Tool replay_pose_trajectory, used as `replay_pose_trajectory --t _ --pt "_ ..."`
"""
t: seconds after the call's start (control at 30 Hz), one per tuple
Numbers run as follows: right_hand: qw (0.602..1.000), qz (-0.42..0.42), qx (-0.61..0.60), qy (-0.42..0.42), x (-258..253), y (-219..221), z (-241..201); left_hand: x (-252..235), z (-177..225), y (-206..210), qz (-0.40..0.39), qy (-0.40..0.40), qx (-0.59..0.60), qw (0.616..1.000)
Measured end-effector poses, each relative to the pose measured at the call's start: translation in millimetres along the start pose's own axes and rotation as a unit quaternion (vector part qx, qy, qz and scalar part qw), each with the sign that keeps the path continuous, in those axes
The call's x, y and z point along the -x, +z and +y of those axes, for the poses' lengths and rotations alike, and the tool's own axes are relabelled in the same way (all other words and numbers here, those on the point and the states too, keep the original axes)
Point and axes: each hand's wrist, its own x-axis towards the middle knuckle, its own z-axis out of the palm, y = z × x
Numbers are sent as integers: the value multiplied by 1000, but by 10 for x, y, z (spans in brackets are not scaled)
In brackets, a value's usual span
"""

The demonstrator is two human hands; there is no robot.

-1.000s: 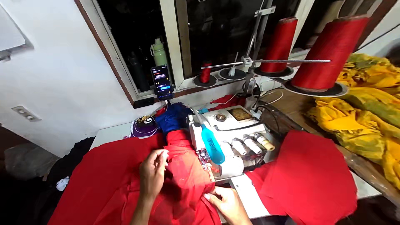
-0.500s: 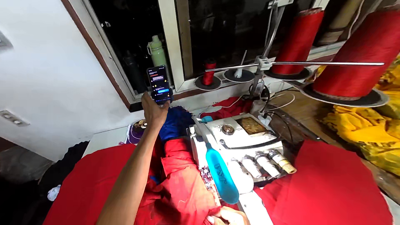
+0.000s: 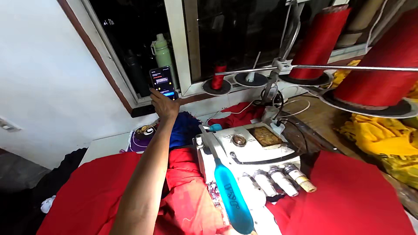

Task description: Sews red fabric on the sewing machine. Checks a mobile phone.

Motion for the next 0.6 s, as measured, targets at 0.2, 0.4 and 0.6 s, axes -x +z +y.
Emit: replay_pose_trajectory --t 0.2,0.4,0.6 --pt "1000 -4 -8 6 -4 3 -3 -93 53 -97 -49 -36 -20 998" --pt "1000 8 -16 -16 -1 15 53 -46 9 -64 -34 -5 -22 999" --pt "999 18 -15 -39 7 25 73 20 -463 -125 -40 22 261 964"
